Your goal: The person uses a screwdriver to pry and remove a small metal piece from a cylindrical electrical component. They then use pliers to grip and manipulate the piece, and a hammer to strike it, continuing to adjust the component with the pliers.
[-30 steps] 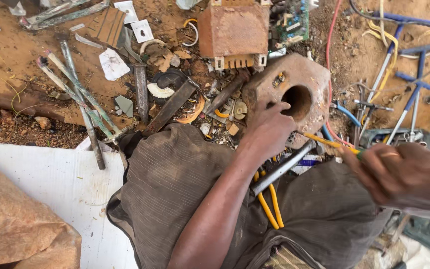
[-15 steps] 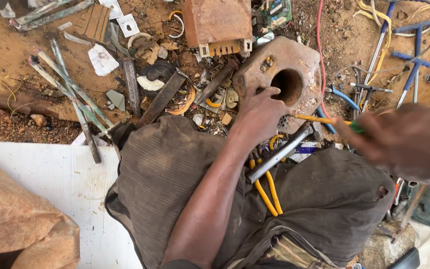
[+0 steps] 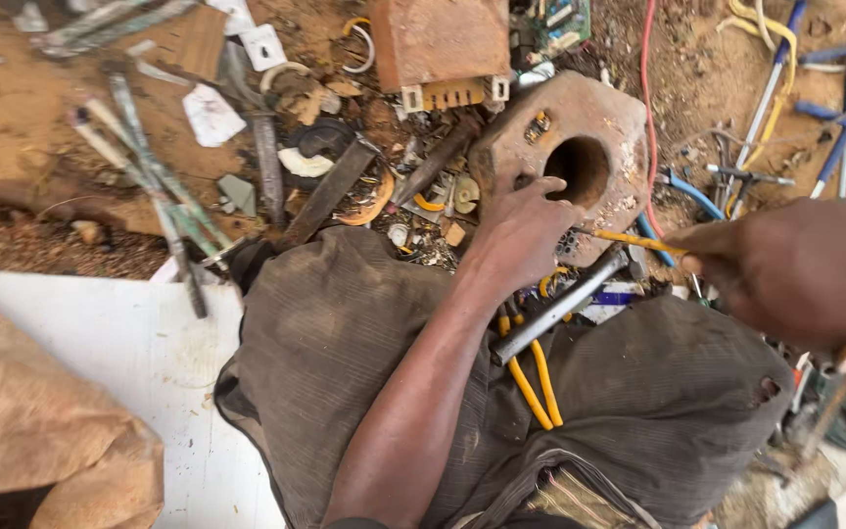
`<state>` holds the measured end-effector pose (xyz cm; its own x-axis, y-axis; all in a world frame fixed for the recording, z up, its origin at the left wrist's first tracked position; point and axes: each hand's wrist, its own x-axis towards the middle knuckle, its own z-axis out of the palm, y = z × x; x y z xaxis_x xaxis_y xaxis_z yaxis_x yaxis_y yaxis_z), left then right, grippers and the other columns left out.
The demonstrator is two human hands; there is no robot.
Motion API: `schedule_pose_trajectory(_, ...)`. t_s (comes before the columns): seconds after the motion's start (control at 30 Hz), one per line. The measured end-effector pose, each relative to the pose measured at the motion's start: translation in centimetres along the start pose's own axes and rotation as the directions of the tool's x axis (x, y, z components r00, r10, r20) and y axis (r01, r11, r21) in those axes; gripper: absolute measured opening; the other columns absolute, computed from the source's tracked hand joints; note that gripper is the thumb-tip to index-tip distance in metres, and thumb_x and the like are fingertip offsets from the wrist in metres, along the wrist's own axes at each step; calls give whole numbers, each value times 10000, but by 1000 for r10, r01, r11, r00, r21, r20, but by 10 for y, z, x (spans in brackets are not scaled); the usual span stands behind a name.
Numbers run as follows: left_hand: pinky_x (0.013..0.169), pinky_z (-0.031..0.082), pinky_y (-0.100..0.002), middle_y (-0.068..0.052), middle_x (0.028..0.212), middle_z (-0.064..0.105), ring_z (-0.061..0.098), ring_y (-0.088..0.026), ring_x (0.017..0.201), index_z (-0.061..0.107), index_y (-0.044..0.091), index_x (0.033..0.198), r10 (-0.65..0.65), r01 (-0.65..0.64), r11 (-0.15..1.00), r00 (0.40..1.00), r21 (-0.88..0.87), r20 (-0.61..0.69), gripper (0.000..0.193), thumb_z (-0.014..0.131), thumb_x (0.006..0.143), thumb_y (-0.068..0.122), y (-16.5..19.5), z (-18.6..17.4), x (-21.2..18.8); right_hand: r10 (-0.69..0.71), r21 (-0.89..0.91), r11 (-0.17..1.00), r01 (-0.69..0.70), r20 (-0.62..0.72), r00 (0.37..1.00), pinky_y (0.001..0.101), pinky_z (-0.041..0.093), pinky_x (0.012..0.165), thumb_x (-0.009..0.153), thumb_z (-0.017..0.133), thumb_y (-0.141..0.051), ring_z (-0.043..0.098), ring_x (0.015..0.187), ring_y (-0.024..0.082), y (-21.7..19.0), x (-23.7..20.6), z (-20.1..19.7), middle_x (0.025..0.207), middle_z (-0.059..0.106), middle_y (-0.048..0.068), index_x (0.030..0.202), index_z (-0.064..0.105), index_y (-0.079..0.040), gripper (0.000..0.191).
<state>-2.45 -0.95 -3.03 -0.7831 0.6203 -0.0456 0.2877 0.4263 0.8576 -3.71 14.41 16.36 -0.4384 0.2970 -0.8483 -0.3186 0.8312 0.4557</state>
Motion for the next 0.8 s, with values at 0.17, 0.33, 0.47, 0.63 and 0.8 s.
schedule_pose_trajectory(0.17, 1226, 165, -562, -79, 989, 785, 646, -223, 1193, 783, 121, 1003, -40, 50, 995, 992, -83, 119, 364, 732, 692, -62, -1, 0, 1, -74, -104, 992, 74, 2, 997, 232, 480, 401, 1079, 430, -378, 504, 416, 61, 25, 16, 48, 540, 626, -15, 1488, 571, -335, 435)
schedule_pose_trajectory(0.33, 1241, 225, -532, -110, 912, 779, 689, -239, 1120, 710, 45, 1173, -5, 11, 995, 998, -101, 63, 453, 643, 766, -144, -3, -3, 3, -454, -659, 631, 411, 117, 884, 321, 490, 363, 931, 506, -506, 555, 437, 51, 33, 17, 36, 797, 539, 36, 1577, 262, -202, 754)
schedule_pose_trajectory(0.47, 1250, 192, -532, -121, 912, 761, 692, -256, 1024, 602, 32, 1363, -42, 52, 994, 994, -92, 103, 608, 624, 780, -137, -4, -4, 5, -580, -768, 420, 484, 182, 794, 322, 515, 497, 1106, 409, -338, 635, 565, 164, 41, 10, 19, 887, 632, 234, 1555, 274, 19, 590)
schedule_pose_trajectory(0.63, 1238, 198, -527, -146, 1054, 756, 670, -253, 1157, 680, 29, 1238, 17, -16, 999, 999, -46, 35, 534, 640, 732, -138, -5, 0, 3, -58, 32, 997, 64, -156, 986, 414, 640, 900, 868, 540, -596, 783, 961, 206, 20, -5, 13, 1301, 695, 36, 1466, 564, -325, 657)
schedule_pose_trajectory(0.8, 1206, 206, -518, -163, 1054, 747, 662, -269, 1157, 686, 18, 1204, 26, -26, 1000, 999, -7, 33, 593, 664, 630, -132, -6, 1, 4, 125, 290, 940, -179, 196, 973, 477, 565, 997, 1029, 466, -561, 761, 1024, 282, 3, -4, -12, 1165, 772, 126, 1381, 684, -230, 530)
